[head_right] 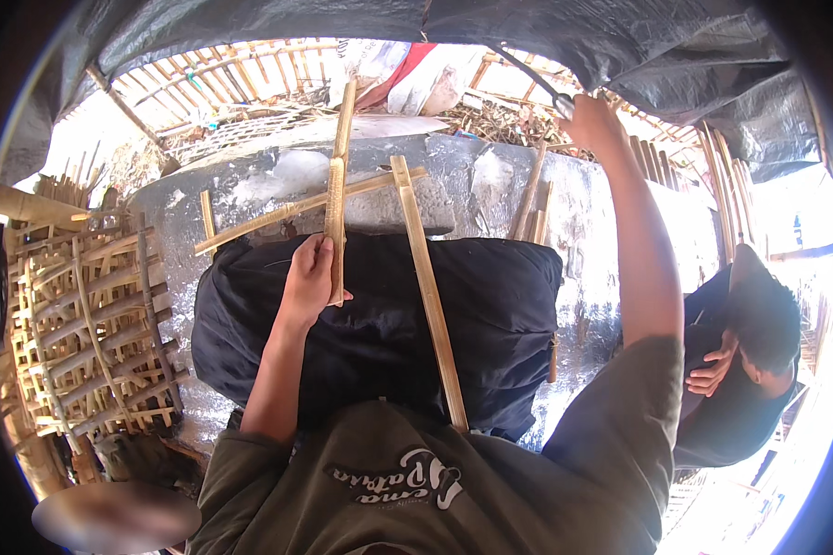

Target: The person assembles a bamboo frame by positioning thin bamboo strips, securing them with nails using a hammer, and trimming excess length with a hand saw. The work is performed on a tarp-covered surface in a partially constructed shelter.

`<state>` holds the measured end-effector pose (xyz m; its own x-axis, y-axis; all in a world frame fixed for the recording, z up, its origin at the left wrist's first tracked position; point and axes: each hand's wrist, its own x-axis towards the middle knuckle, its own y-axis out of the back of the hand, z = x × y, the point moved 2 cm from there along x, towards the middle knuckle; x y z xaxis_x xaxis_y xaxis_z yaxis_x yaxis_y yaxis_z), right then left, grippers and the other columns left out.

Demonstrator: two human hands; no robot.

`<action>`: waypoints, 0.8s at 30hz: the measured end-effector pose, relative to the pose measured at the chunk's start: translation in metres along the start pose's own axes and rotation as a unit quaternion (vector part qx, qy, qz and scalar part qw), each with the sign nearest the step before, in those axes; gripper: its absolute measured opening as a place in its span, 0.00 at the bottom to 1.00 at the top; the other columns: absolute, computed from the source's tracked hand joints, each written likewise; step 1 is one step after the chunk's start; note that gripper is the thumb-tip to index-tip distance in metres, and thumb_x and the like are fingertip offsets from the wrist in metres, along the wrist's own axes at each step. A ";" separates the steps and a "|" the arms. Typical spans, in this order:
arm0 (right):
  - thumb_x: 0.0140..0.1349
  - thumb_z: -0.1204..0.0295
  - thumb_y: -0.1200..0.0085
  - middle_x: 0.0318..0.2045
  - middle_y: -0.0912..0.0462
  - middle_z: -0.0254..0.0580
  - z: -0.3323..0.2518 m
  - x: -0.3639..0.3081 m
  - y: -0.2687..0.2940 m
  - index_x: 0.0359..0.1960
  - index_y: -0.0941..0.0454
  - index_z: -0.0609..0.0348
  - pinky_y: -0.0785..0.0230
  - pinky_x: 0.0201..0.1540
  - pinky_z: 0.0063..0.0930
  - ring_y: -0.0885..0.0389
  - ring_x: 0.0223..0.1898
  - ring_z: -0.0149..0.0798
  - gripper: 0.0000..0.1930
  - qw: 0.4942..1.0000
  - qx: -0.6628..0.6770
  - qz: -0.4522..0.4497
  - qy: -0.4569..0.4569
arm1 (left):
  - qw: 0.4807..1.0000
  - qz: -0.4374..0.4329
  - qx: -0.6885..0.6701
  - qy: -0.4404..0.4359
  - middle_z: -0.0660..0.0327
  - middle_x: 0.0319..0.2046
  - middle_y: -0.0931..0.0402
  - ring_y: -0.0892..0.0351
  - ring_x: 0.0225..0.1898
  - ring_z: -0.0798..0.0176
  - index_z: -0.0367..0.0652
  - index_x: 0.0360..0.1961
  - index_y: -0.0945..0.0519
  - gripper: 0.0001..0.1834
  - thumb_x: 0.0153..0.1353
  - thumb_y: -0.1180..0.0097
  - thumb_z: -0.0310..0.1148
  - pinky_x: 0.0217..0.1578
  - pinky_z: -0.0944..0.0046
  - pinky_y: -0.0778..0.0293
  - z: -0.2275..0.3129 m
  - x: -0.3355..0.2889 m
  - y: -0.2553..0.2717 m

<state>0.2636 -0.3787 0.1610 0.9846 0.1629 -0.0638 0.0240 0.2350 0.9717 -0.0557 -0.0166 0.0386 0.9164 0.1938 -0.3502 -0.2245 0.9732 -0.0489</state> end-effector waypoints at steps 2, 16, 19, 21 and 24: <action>0.62 0.51 0.36 0.42 0.14 0.62 -0.020 -0.050 -0.006 0.53 0.20 0.64 0.23 0.49 0.48 0.13 0.46 0.57 0.28 0.987 0.159 0.024 0.010 | 1.000 0.002 -0.015 -0.002 0.66 0.23 0.33 0.29 0.18 0.73 0.34 0.47 0.24 0.17 0.79 0.59 0.38 0.17 0.65 0.20 0.004 -0.002 0.000; 0.56 0.75 0.37 0.19 0.24 0.47 -0.202 -0.286 -0.045 0.35 0.24 0.62 0.27 0.27 0.38 0.19 0.22 0.53 0.09 0.821 0.525 0.018 0.224 | 0.999 -0.010 -0.032 -0.016 0.63 0.26 0.29 0.25 0.20 0.71 0.35 0.47 0.27 0.16 0.78 0.56 0.40 0.16 0.67 0.21 0.005 -0.011 -0.032; 0.54 0.76 0.38 0.17 0.25 0.46 -0.203 -0.285 -0.037 0.35 0.24 0.61 0.28 0.26 0.37 0.20 0.21 0.52 0.09 0.826 0.511 0.011 0.238 | 0.999 -0.013 -0.033 -0.008 0.63 0.27 0.28 0.24 0.21 0.70 0.35 0.51 0.28 0.20 0.78 0.54 0.45 0.17 0.67 0.21 0.002 -0.015 -0.035; 0.52 0.74 0.36 0.19 0.22 0.49 -0.201 -0.282 -0.037 0.38 0.25 0.60 0.25 0.29 0.42 0.18 0.24 0.55 0.13 0.847 0.475 -0.012 0.236 | 0.999 -0.023 -0.041 -0.009 0.63 0.28 0.28 0.23 0.22 0.70 0.35 0.52 0.28 0.20 0.78 0.55 0.45 0.17 0.67 0.21 0.004 -0.020 -0.038; 0.51 0.73 0.36 0.20 0.20 0.50 -0.196 -0.283 -0.040 0.39 0.25 0.60 0.23 0.31 0.45 0.17 0.26 0.56 0.15 0.862 0.447 -0.031 0.237 | 0.999 -0.022 -0.040 0.001 0.63 0.27 0.28 0.23 0.23 0.71 0.36 0.52 0.28 0.20 0.78 0.56 0.45 0.18 0.67 0.21 0.011 -0.028 -0.044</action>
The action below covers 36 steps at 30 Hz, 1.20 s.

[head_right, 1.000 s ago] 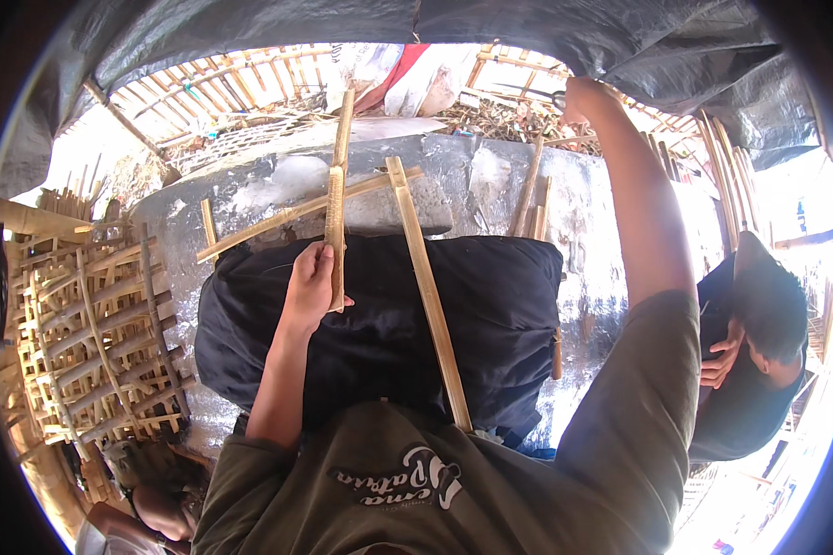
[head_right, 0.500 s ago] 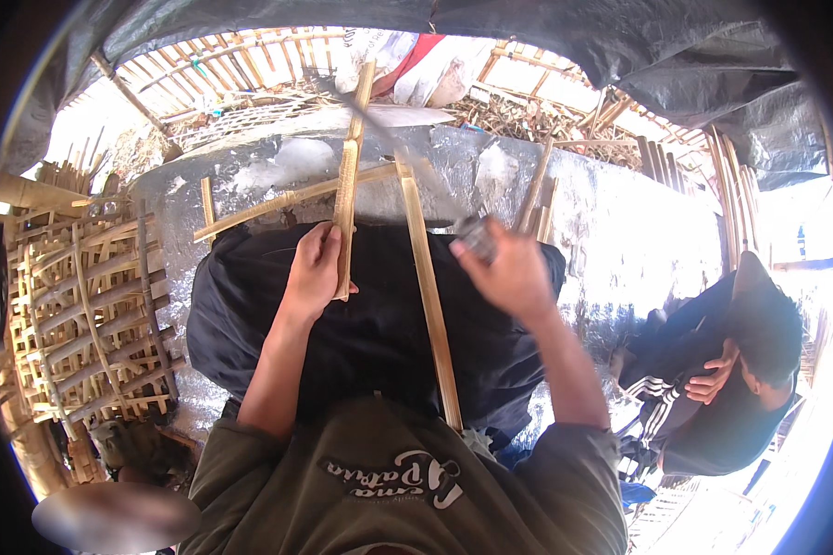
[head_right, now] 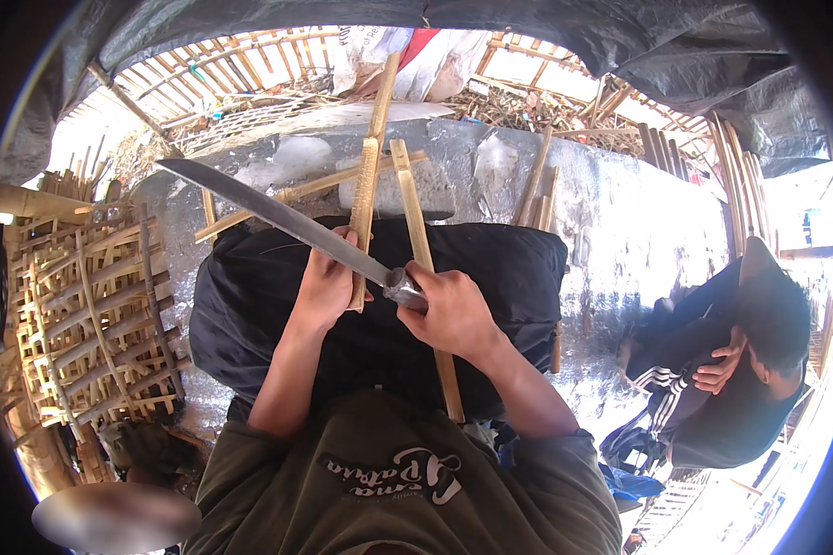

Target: The person assembles a bamboo frame by positioning thin bamboo strips, securing them with nails using a hammer, and trimming excess length with a hand saw. The work is performed on a tarp-covered surface in a partially constructed shelter.

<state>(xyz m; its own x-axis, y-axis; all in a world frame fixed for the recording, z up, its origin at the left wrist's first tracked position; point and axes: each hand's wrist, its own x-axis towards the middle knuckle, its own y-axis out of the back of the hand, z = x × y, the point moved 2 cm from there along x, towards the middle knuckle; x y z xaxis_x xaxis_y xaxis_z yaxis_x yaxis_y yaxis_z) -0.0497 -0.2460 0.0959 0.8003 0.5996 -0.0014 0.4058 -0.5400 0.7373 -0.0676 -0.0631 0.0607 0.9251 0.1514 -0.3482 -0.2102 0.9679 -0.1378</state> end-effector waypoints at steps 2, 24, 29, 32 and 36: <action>0.50 0.72 0.36 0.21 0.20 0.50 0.001 -0.003 -0.001 0.39 0.25 0.59 0.23 0.31 0.45 0.17 0.26 0.56 0.15 1.000 -0.006 -0.009 0.001 | 1.000 -0.005 0.005 0.004 0.64 0.27 0.28 0.23 0.23 0.71 0.36 0.51 0.27 0.20 0.79 0.56 0.45 0.19 0.67 0.21 0.000 -0.002 -0.001; 0.48 0.74 0.36 0.20 0.21 0.50 0.003 0.003 0.002 0.38 0.26 0.58 0.25 0.32 0.49 0.18 0.27 0.59 0.16 0.994 -0.087 0.058 0.010 | 0.994 -0.094 0.002 -0.063 0.63 0.28 0.29 0.25 0.20 0.69 0.35 0.45 0.27 0.12 0.79 0.58 0.34 0.19 0.66 0.22 -0.004 -0.029 0.002; 0.51 0.73 0.37 0.20 0.21 0.54 0.013 0.021 0.016 0.39 0.23 0.61 0.24 0.33 0.49 0.18 0.27 0.61 0.13 0.987 -0.117 0.107 -0.023 | 0.991 -0.123 0.023 -0.055 0.64 0.27 0.31 0.27 0.19 0.73 0.35 0.47 0.28 0.14 0.80 0.62 0.35 0.20 0.67 0.21 0.013 -0.044 -0.003; 0.52 0.74 0.37 0.20 0.21 0.55 0.036 0.038 0.025 0.37 0.22 0.63 0.24 0.33 0.48 0.18 0.27 0.61 0.11 0.982 -0.096 0.148 -0.062 | 0.990 -0.125 0.023 -0.054 0.64 0.26 0.31 0.27 0.19 0.74 0.34 0.47 0.28 0.14 0.80 0.62 0.35 0.21 0.67 0.20 0.017 -0.052 -0.003; 0.52 0.75 0.37 0.23 0.20 0.57 0.042 0.043 0.025 0.39 0.20 0.66 0.24 0.32 0.46 0.19 0.28 0.62 0.12 0.991 -0.053 0.122 -0.010 | 0.990 -0.121 0.046 -0.057 0.65 0.25 0.32 0.27 0.19 0.74 0.33 0.47 0.28 0.14 0.80 0.62 0.34 0.22 0.67 0.20 0.024 -0.051 -0.001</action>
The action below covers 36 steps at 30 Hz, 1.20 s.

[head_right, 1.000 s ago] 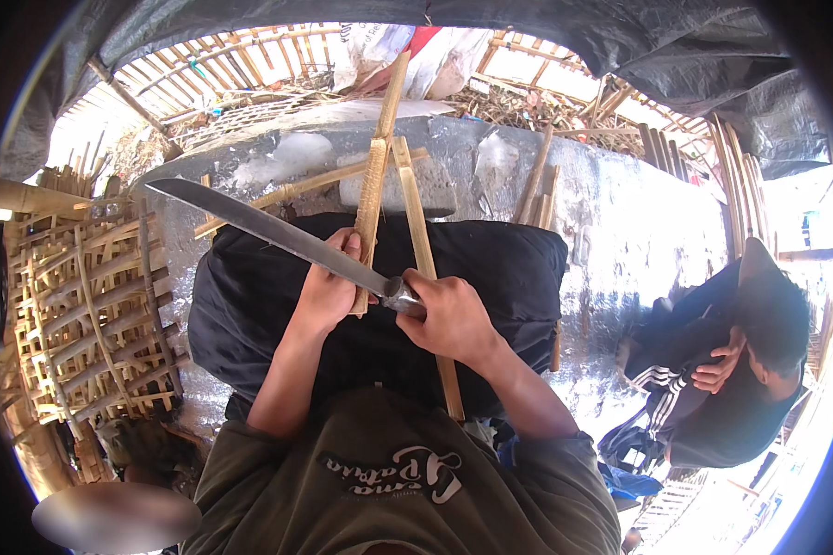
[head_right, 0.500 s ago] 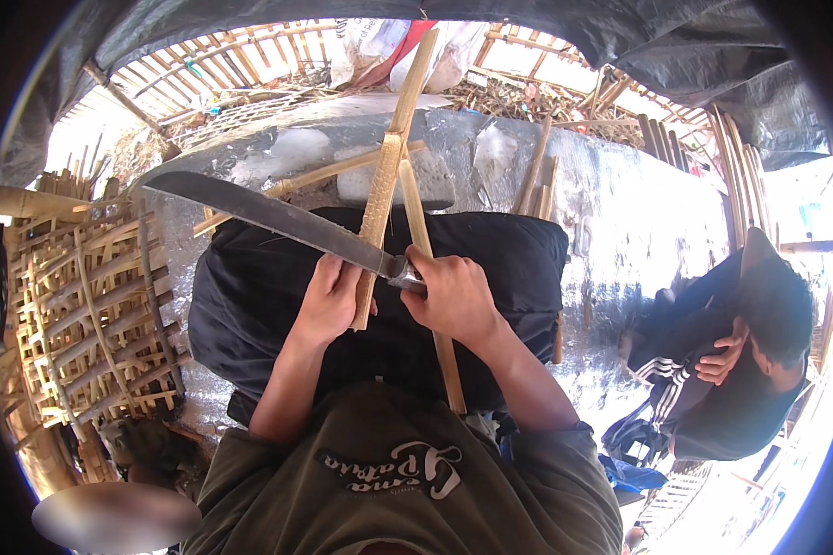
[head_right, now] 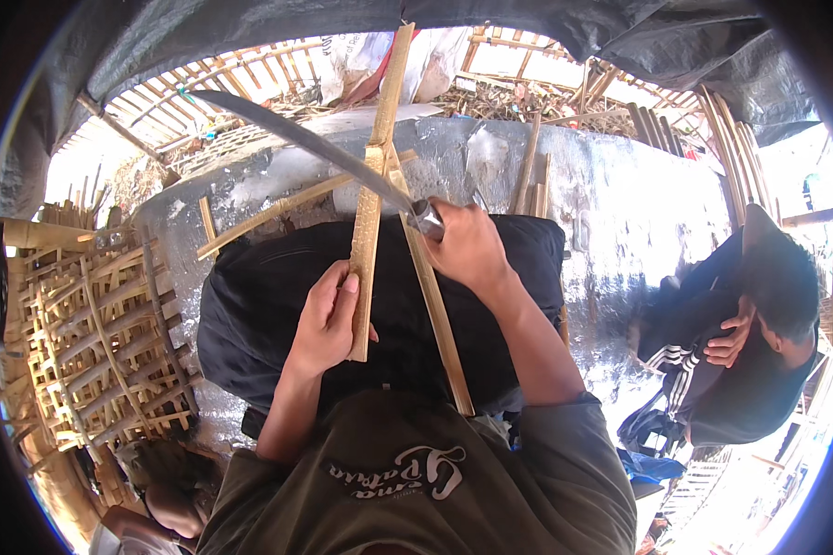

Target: The person assembles a bamboo frame by positioning thin bamboo strips, securing them with nails using a hammer, and trimming excess length with a hand saw. The work is performed on a tarp-covered surface in a partially constructed shelter.

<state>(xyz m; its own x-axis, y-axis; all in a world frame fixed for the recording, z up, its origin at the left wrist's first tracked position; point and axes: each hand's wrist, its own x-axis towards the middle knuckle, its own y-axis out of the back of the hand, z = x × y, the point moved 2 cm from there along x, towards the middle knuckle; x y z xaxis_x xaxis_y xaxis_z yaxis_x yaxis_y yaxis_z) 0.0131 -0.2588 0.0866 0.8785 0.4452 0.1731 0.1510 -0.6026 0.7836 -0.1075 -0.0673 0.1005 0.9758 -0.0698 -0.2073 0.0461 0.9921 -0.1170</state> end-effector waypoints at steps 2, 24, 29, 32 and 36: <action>0.52 0.74 0.36 0.24 0.20 0.57 -0.010 -0.003 0.003 0.40 0.19 0.65 0.25 0.31 0.44 0.19 0.28 0.62 0.14 1.000 0.015 -0.007 0.026 | 1.000 -0.004 0.008 -0.015 0.65 0.25 0.32 0.27 0.19 0.74 0.33 0.47 0.28 0.14 0.79 0.62 0.34 0.22 0.67 0.20 0.001 0.002 0.003; 0.47 0.71 0.39 0.19 0.18 0.48 -0.009 0.009 0.022 0.39 0.16 0.54 0.20 0.33 0.47 0.15 0.25 0.55 0.15 0.994 -0.086 0.023 0.069 | 0.998 -0.059 0.005 -0.031 0.62 0.27 0.32 0.24 0.17 0.68 0.31 0.47 0.31 0.17 0.80 0.63 0.38 0.20 0.64 0.18 0.018 -0.010 0.011; 0.50 0.71 0.39 0.21 0.17 0.52 0.028 0.038 0.023 0.37 0.16 0.57 0.20 0.33 0.46 0.16 0.24 0.56 0.11 0.998 0.000 0.068 0.011 | 0.996 -0.073 -0.046 -0.011 0.64 0.29 0.32 0.23 0.19 0.71 0.31 0.49 0.31 0.15 0.80 0.62 0.36 0.22 0.65 0.18 0.008 -0.022 0.016; 0.49 0.72 0.38 0.21 0.17 0.52 0.022 0.030 0.018 0.37 0.16 0.58 0.21 0.33 0.46 0.16 0.25 0.57 0.12 0.998 0.041 0.038 0.015 | 0.994 -0.083 -0.078 -0.003 0.63 0.30 0.32 0.23 0.19 0.70 0.31 0.48 0.31 0.15 0.80 0.62 0.35 0.22 0.65 0.18 0.002 -0.022 0.022; 0.46 0.73 0.38 0.20 0.18 0.52 -0.017 -0.002 0.005 0.37 0.16 0.57 0.21 0.32 0.45 0.17 0.24 0.57 0.13 0.992 0.092 -0.009 0.085 | 0.997 -0.078 -0.016 -0.019 0.64 0.25 0.32 0.22 0.18 0.68 0.30 0.48 0.31 0.15 0.79 0.63 0.35 0.21 0.64 0.18 0.002 -0.021 0.022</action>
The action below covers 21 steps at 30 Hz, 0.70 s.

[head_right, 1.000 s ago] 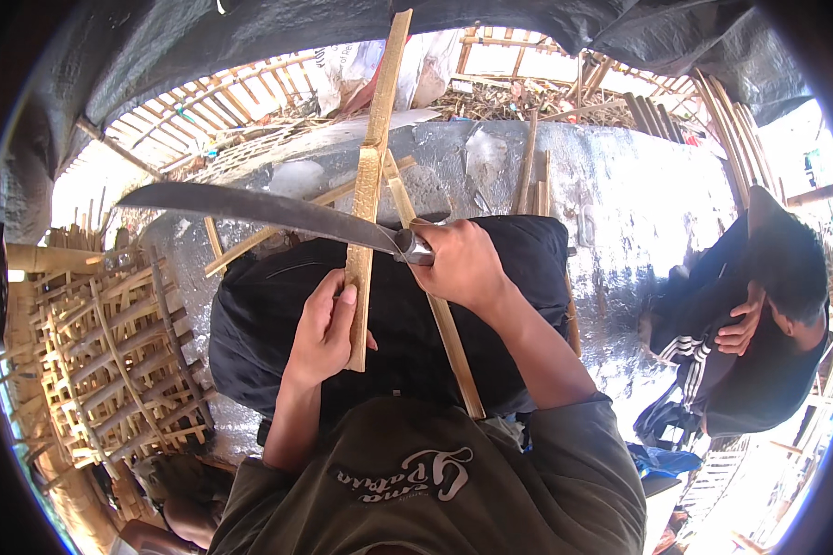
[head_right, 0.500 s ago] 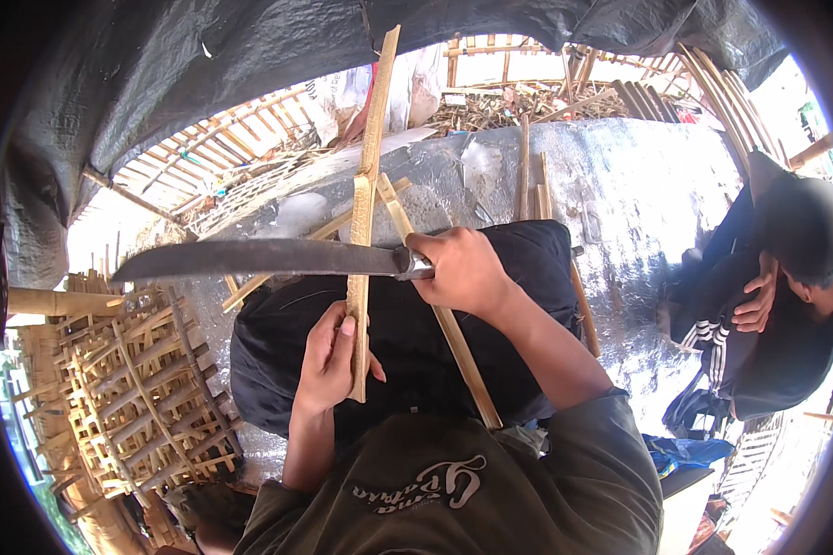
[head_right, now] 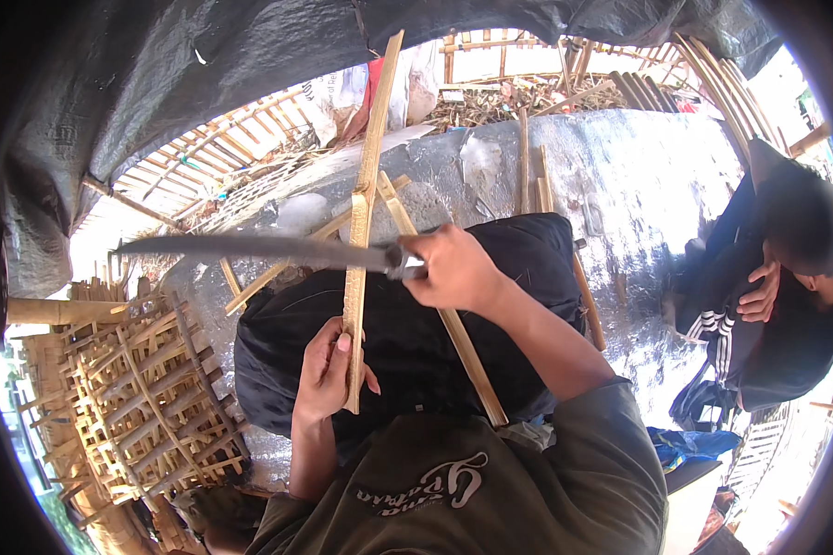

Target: The person assembles a bamboo frame by positioning thin bamboo strips, securing them with nails using a hammer, and trimming excess length with a hand saw. The work is performed on a tarp-covered surface in a partially constructed shelter.

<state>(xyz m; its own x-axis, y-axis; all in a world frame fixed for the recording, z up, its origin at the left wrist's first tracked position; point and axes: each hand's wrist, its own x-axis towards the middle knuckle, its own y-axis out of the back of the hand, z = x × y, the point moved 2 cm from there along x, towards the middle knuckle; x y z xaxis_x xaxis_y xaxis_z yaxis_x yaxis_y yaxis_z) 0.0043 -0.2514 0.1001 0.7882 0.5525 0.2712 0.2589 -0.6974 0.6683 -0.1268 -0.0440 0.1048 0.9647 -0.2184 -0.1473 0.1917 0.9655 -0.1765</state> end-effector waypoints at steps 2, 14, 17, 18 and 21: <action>0.46 0.73 0.40 0.18 0.20 0.52 -0.009 0.000 0.004 0.36 0.16 0.58 0.21 0.32 0.44 0.17 0.24 0.57 0.13 0.997 -0.070 0.009 -0.007 | 0.999 0.004 0.041 -0.011 0.64 0.23 0.32 0.22 0.17 0.67 0.30 0.49 0.31 0.15 0.79 0.63 0.34 0.21 0.64 0.18 0.003 0.000 -0.001; 0.45 0.74 0.40 0.20 0.20 0.50 0.028 0.004 0.005 0.35 0.17 0.59 0.24 0.29 0.43 0.19 0.23 0.54 0.13 0.989 -0.134 0.053 -0.033 | 0.999 0.016 0.029 0.030 0.64 0.27 0.30 0.21 0.21 0.71 0.29 0.55 0.31 0.14 0.79 0.61 0.30 0.25 0.66 0.18 0.000 -0.008 -0.005; 0.44 0.72 0.42 0.19 0.19 0.48 0.009 -0.003 0.000 0.38 0.17 0.54 0.22 0.31 0.46 0.17 0.24 0.54 0.15 0.992 -0.129 0.005 -0.015 | 0.998 0.032 0.035 0.028 0.64 0.26 0.31 0.21 0.20 0.70 0.30 0.54 0.31 0.14 0.79 0.62 0.31 0.24 0.66 0.18 0.003 -0.009 -0.006; 0.44 0.71 0.42 0.19 0.19 0.48 -0.001 -0.009 -0.002 0.39 0.17 0.53 0.21 0.32 0.47 0.16 0.25 0.54 0.16 0.992 -0.123 -0.016 -0.010 | 0.998 0.039 0.055 0.017 0.64 0.25 0.31 0.21 0.20 0.69 0.30 0.54 0.31 0.14 0.79 0.63 0.31 0.23 0.66 0.18 0.005 -0.005 -0.009; 0.43 0.71 0.40 0.19 0.19 0.44 -0.035 -0.019 -0.003 0.35 0.19 0.51 0.21 0.31 0.46 0.16 0.25 0.53 0.13 0.993 -0.109 -0.043 0.002 | 0.993 0.043 0.111 -0.008 0.63 0.25 0.29 0.22 0.19 0.69 0.30 0.54 0.31 0.14 0.79 0.64 0.30 0.23 0.66 0.19 0.007 -0.002 -0.010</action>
<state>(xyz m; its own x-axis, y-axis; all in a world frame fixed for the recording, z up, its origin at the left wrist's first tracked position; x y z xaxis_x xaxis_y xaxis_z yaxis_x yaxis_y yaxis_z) -0.0311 -0.2442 0.1167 0.7665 0.6075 0.2084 0.1975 -0.5317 0.8236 -0.1293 -0.0524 0.1134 0.9816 -0.1323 -0.1374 0.1411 0.9884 0.0560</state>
